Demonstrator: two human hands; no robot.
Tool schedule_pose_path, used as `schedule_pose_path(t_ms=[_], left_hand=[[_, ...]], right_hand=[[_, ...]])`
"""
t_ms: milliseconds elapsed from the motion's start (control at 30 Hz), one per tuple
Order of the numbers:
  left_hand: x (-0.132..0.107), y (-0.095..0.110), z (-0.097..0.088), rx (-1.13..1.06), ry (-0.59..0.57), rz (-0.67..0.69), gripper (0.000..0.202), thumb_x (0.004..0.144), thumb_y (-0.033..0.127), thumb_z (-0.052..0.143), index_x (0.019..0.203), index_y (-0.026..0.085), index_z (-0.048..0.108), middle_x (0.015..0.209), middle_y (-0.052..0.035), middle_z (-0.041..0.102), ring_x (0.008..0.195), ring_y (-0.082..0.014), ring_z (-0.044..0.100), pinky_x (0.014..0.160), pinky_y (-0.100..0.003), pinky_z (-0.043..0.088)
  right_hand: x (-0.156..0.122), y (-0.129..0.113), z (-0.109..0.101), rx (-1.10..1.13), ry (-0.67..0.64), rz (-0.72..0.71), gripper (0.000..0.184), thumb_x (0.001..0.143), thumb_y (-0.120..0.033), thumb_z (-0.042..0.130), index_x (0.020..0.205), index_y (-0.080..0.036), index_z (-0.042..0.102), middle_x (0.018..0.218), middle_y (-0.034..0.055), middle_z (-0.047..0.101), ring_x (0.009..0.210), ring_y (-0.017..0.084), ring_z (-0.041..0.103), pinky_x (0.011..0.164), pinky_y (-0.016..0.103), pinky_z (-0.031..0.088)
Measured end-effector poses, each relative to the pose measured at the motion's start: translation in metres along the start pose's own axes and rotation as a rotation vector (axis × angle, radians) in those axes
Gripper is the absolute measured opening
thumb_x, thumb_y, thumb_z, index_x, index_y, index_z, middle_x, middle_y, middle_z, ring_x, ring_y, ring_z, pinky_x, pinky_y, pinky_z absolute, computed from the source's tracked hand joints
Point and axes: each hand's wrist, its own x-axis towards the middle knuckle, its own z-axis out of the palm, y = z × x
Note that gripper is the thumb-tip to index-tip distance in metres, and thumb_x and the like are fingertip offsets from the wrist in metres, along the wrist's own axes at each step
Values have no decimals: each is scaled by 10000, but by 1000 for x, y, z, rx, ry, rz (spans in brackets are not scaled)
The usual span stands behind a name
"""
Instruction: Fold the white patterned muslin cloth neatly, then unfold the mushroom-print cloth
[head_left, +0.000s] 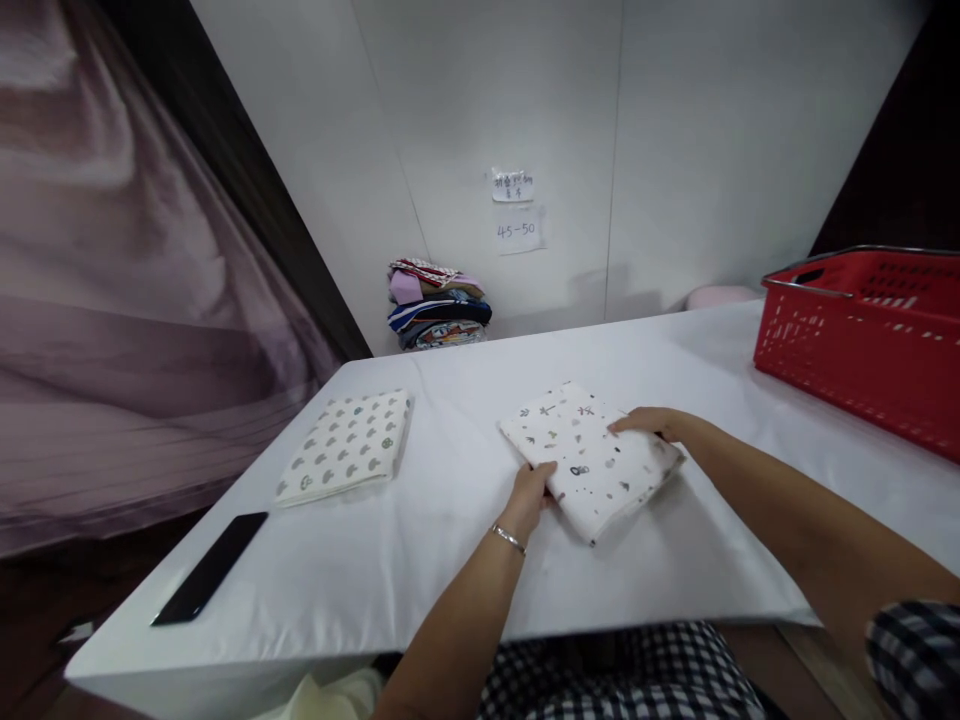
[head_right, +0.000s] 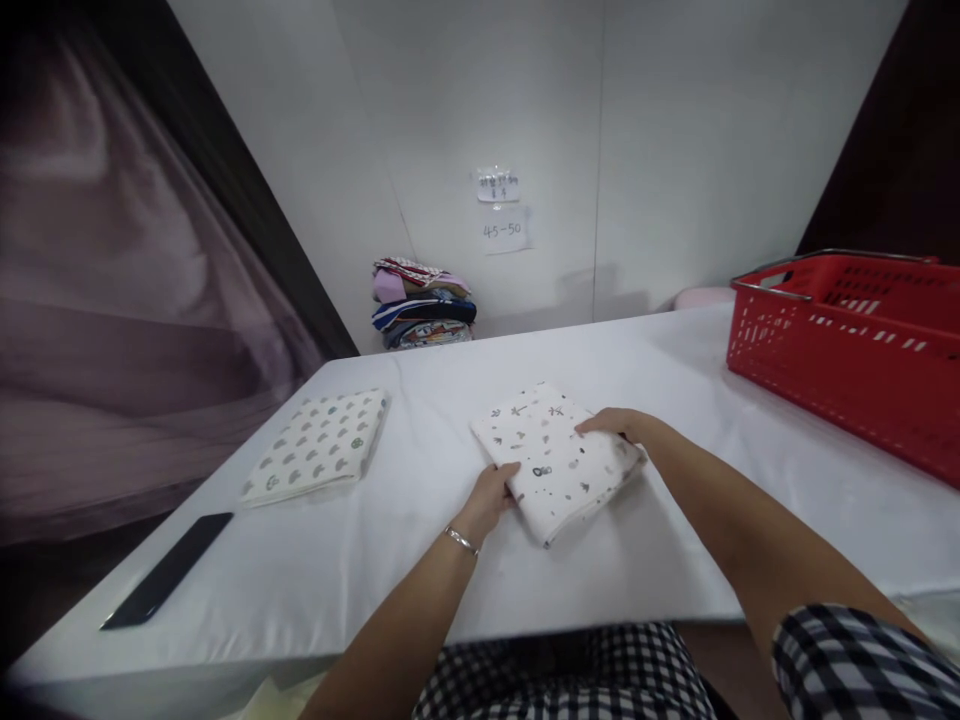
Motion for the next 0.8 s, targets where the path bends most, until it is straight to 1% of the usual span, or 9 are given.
schedule_pose_path(t_ms=[100,233,333,400,467,533,633,733,800], left_hand=[[-2,1,-2,-24,7,-5,332,709,219,652,1018,141,561,1005,-109,671,784,-184,644,537,-246,509],[-4,2,-3,-17,13,-11,318,692,225,662,986,146,569,961,-97,677,753,-175,639,482,-217,467],[-7,5,-1,16,35,-7,293,707,215,641,979,143,558,971,-107,669,735,-171,634,453,-208,454],[-10,8,3,58,51,3,273,717,217,633,966,144,552,965,-111,664,724,-171,629,451,-212,462],[-15,12,8,108,45,29,261,721,229,633,955,150,548,949,-106,659,713,-171,623,451,-218,470],[-21,16,15,154,21,72,258,724,250,635,950,158,552,918,-93,655,693,-165,616,446,-218,472],[-31,16,24,211,-30,122,270,721,286,640,951,168,567,845,-68,648,652,-151,601,445,-216,474],[-37,12,28,224,-100,159,305,713,324,649,975,183,584,835,-55,650,657,-145,605,478,-213,484],[-40,9,31,187,-152,147,333,712,352,650,1001,198,587,885,-59,657,689,-147,620,518,-218,497]], right_hand=[[-20,3,1,280,-239,122,461,586,-460,717,940,-170,662,994,131,687,875,261,654,719,368,544],[-39,6,5,384,-242,60,514,634,-441,680,1046,-140,622,1038,134,676,920,249,644,743,326,542],[-45,2,8,111,-44,5,504,691,-453,616,1082,-135,600,1038,142,667,917,253,639,715,332,534],[-50,-9,12,-144,150,-37,463,704,-416,606,1078,-144,589,1062,154,648,945,273,620,740,361,512],[-60,-24,20,-319,250,-83,409,715,-353,597,1071,-153,573,1071,159,634,978,296,596,791,395,476],[-76,-40,32,-459,280,-174,341,747,-288,550,1064,-163,555,1054,146,635,985,292,585,822,401,441],[-107,-59,51,-627,237,-420,247,788,-238,471,1016,-179,547,1065,108,627,982,254,577,817,351,421],[-133,-68,64,-597,195,-481,255,804,-266,460,1034,-182,531,1007,82,639,917,232,593,762,314,420],[-143,-70,65,-533,189,-458,346,802,-372,501,1095,-188,508,1010,77,638,897,233,597,741,306,416]])
